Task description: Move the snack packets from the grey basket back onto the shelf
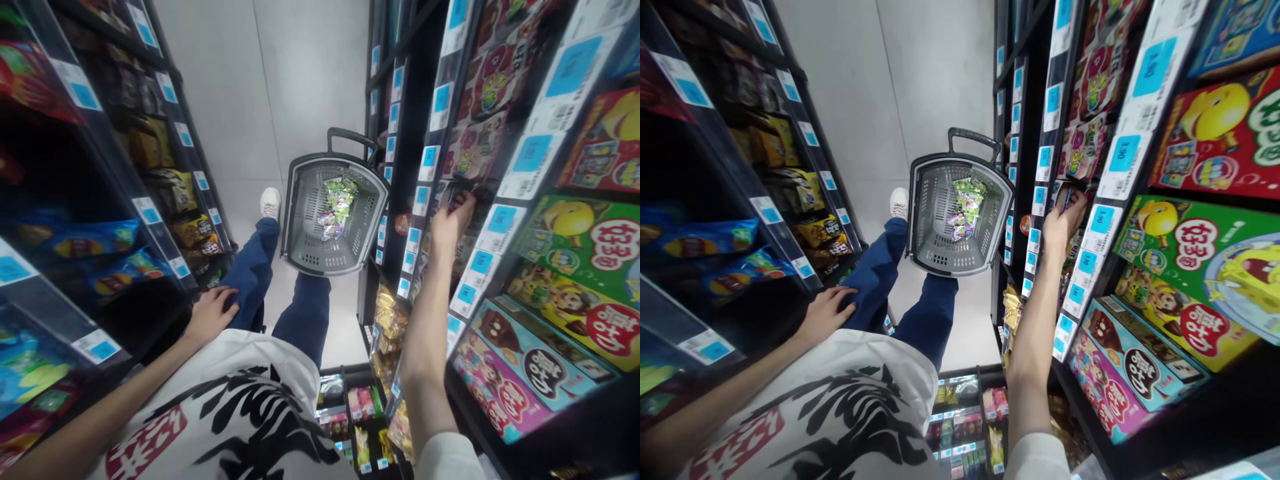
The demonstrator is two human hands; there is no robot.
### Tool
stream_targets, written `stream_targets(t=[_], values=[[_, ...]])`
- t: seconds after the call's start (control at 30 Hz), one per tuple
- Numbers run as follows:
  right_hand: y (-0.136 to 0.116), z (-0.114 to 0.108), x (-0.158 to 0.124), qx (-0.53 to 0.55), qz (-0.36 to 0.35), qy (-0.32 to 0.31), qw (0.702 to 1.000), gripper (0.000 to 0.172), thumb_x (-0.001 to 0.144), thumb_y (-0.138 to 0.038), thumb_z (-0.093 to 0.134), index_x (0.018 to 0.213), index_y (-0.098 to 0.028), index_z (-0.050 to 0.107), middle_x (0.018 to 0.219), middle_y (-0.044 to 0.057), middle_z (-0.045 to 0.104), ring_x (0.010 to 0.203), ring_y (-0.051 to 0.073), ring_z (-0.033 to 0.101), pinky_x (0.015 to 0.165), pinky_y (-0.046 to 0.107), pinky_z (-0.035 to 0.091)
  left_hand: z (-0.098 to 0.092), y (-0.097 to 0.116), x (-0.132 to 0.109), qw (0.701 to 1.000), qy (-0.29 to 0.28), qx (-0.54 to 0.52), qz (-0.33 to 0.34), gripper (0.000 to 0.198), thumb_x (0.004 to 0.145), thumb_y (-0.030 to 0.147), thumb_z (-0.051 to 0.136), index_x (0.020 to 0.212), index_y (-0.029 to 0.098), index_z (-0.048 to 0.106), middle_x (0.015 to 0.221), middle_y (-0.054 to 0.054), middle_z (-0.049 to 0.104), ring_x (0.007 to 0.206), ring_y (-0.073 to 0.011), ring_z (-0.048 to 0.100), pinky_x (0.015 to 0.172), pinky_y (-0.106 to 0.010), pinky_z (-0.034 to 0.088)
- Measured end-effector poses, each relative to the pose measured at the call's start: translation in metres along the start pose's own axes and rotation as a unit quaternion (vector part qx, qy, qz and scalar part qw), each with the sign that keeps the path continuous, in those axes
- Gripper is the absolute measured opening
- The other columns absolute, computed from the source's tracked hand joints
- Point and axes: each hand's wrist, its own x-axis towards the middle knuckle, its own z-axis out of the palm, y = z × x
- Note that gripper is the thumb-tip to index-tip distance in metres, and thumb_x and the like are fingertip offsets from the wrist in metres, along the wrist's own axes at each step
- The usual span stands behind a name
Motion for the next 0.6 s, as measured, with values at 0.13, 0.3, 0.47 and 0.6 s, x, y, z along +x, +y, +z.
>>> stream_targets(t=[0.13,0.3,0.47,0.6], values=[[-0.038,0.000,-0.069,0.037,-0.050,0.050,0.997,0.036,0.100,-0.025,0.034,0.132,-0.017,0.048,0.134,0.017,0.049,0.135,0.025,0.045,0.115,0.048,0.034,0.007,0.006,0.022,0.991,-0.100,0.074,-0.057,0.073,0.092,0.059,0.038,0.153,0.019,0.043,0.160,-0.019,0.035,0.140,-0.0428,0.042,0.109,-0.057,0.039],[-0.054,0.085,-0.161,0.143,-0.076,-0.220,0.962,0.033,0.099,-0.023,0.036,0.113,-0.019,0.065,0.129,0.014,0.054,0.129,0.026,0.046,0.116,0.043,0.034,0.007,0.023,0.053,0.978,-0.150,0.118,-0.085,0.089,0.086,0.067,0.050,0.161,0.025,0.025,0.163,-0.023,0.027,0.139,-0.0479,0.042,0.107,-0.059,0.040],[-0.038,0.182,-0.229,0.119,0.073,-0.480,0.866,0.044,0.086,-0.013,0.054,0.129,-0.012,0.062,0.142,0.015,0.051,0.131,0.028,0.044,0.117,0.040,0.031,-0.004,0.058,0.065,0.965,-0.148,0.187,-0.111,0.113,0.075,0.061,0.067,0.164,0.025,0.007,0.163,-0.027,0.023,0.134,-0.0504,0.045,0.097,-0.059,0.046],[-0.026,0.237,-0.255,0.135,0.175,-0.486,0.846,0.051,0.086,-0.014,0.050,0.135,-0.002,0.055,0.128,0.021,0.060,0.118,0.030,0.053,0.109,0.045,0.039,-0.015,0.085,0.076,0.956,-0.140,0.221,-0.130,0.125,0.073,0.056,0.073,0.163,0.020,-0.006,0.156,-0.029,0.031,0.130,-0.0460,0.049,0.095,-0.052,0.049]])
